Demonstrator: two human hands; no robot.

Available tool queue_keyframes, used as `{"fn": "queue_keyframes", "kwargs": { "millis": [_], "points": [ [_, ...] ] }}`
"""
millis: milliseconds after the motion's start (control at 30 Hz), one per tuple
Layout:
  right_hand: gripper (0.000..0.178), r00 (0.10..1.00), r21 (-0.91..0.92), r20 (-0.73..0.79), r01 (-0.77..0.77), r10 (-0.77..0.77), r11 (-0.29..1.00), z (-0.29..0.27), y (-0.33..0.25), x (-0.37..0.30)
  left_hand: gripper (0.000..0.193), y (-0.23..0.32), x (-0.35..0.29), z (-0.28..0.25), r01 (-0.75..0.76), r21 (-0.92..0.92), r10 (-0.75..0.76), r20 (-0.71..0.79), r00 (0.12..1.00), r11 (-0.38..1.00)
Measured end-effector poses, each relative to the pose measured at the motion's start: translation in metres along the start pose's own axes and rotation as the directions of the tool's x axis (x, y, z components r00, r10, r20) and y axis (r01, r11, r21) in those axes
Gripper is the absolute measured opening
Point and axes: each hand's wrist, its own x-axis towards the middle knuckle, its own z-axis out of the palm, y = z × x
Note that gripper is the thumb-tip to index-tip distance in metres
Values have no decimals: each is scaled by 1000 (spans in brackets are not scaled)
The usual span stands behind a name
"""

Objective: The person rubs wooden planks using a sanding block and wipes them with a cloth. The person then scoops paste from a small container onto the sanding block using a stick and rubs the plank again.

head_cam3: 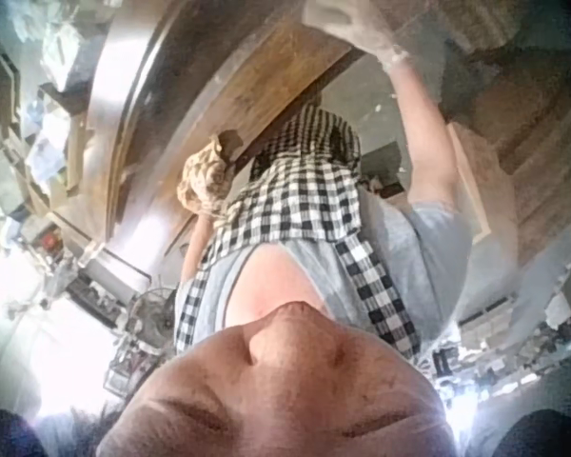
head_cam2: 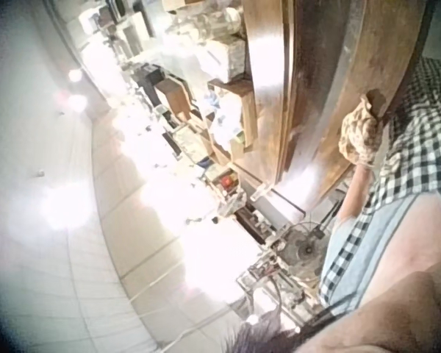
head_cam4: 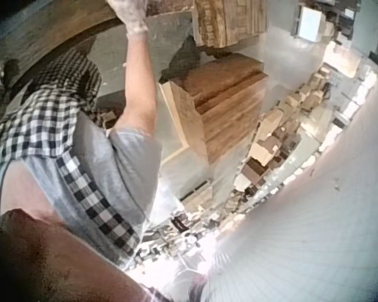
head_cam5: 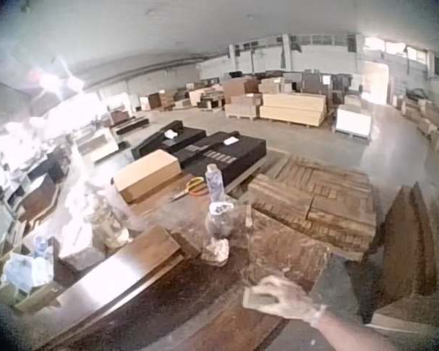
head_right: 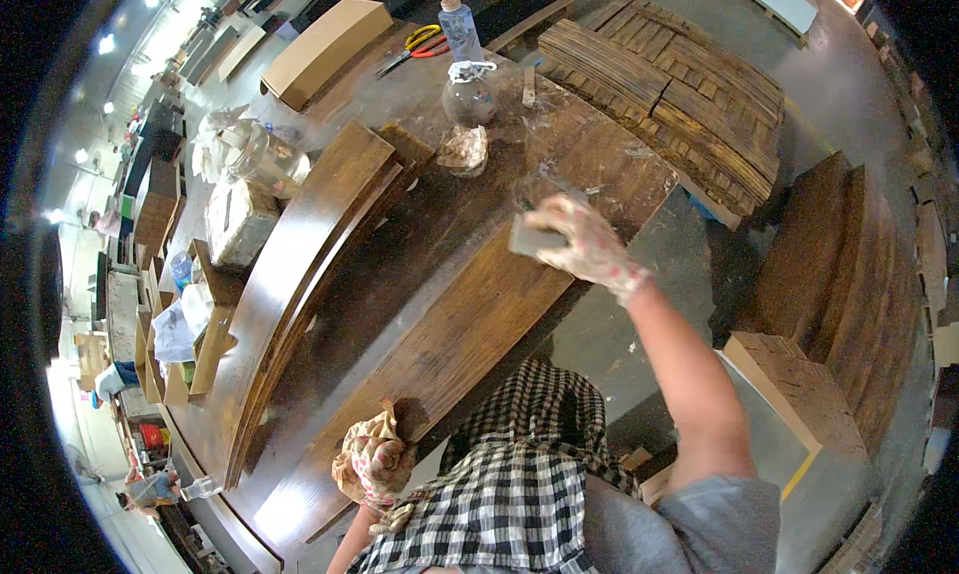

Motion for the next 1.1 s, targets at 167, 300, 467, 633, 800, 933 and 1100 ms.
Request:
{"fn": "queue_keyframes", "kwargs": {
  "millis": [167,300,467,633,800,933,1100],
  "points": [
    [47,911,435,330,-379,248,817,-63,1,-63,30,2,-11,-11,318,-130,-320,3,947,939],
    [54,872,728,-53,-301,487,617,-29,-39,-37,55,22,14,-3,388,165,-411,146,900,907],
    [60,511,779,-445,-185,736,599,68,-26,2,58,37,62,18,229,220,-296,352,888,948],
    [60,584,736,-496,-110,642,668,76,-41,2,58,51,145,100,39,-3,-35,390,920,999],
    [62,509,869,-438,29,741,494,81,-32,1,57,83,216,131,-201,-159,239,276,931,967],
    [65,414,713,-582,-153,699,684,107,18,-34,58,64,163,93,-205,-154,249,365,897,967],
    [56,571,748,-533,-27,625,663,78,-32,-2,60,56,171,96,-60,14,50,385,922,998]
  ]
}}
